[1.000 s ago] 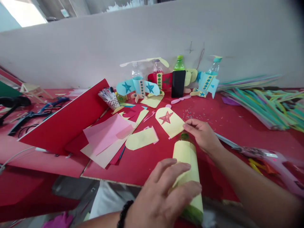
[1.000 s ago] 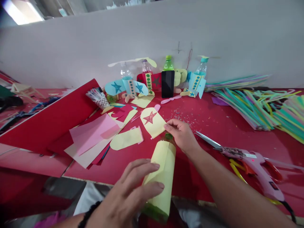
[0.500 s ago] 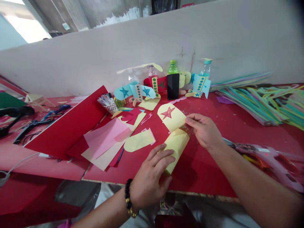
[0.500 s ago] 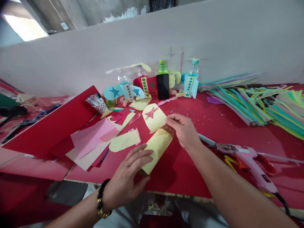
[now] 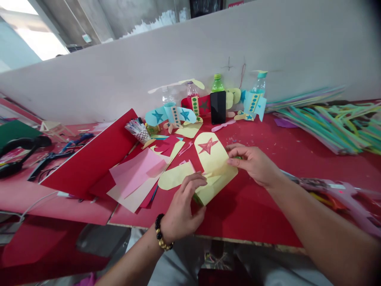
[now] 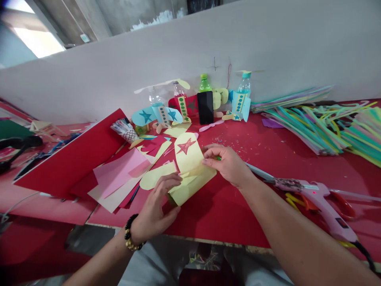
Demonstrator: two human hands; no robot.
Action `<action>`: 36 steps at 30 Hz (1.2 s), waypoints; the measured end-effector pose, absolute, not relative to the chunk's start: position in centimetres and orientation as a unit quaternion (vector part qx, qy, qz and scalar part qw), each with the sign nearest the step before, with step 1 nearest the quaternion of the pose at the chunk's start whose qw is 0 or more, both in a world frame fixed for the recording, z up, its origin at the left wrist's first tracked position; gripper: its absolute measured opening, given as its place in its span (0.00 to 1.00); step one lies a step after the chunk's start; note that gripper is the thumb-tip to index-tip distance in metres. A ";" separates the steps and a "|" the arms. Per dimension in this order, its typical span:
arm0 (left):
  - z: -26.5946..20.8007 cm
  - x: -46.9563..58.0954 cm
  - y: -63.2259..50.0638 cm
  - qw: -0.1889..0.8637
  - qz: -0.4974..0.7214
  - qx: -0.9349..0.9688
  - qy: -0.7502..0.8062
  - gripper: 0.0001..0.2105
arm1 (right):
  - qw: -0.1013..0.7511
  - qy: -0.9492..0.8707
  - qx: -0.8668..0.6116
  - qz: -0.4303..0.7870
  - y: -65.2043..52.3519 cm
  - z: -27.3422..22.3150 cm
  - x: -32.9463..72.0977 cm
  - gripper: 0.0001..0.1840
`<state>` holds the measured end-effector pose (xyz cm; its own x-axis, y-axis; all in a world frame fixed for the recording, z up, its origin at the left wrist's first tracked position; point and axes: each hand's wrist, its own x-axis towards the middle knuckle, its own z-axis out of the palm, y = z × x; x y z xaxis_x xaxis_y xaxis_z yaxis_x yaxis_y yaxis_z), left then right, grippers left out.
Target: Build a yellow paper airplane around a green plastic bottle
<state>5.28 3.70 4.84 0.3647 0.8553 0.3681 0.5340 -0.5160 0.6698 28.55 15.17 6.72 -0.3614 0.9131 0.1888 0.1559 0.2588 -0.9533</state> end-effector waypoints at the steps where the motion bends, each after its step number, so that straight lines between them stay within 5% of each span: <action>1: 4.8 5.2 3.7 0.225 0.359 0.793 0.438 0.30 | 0.399 -0.691 -0.397 0.454 15.3 6.6 28.5 0.12; 18: 4.1 4.8 3.8 0.236 0.377 0.779 0.442 0.29 | 0.315 -0.781 -0.357 0.403 15.8 6.0 28.6 0.04; 36: 4.3 4.5 4.3 0.241 0.373 0.789 0.424 0.31 | 0.359 -0.812 -0.337 0.314 15.6 5.8 28.2 0.04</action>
<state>4.49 4.32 4.28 0.3626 0.8489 0.3846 0.4888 -0.5246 0.6970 28.16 15.64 5.79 -0.5142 0.7731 0.3715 0.3218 0.5754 -0.7519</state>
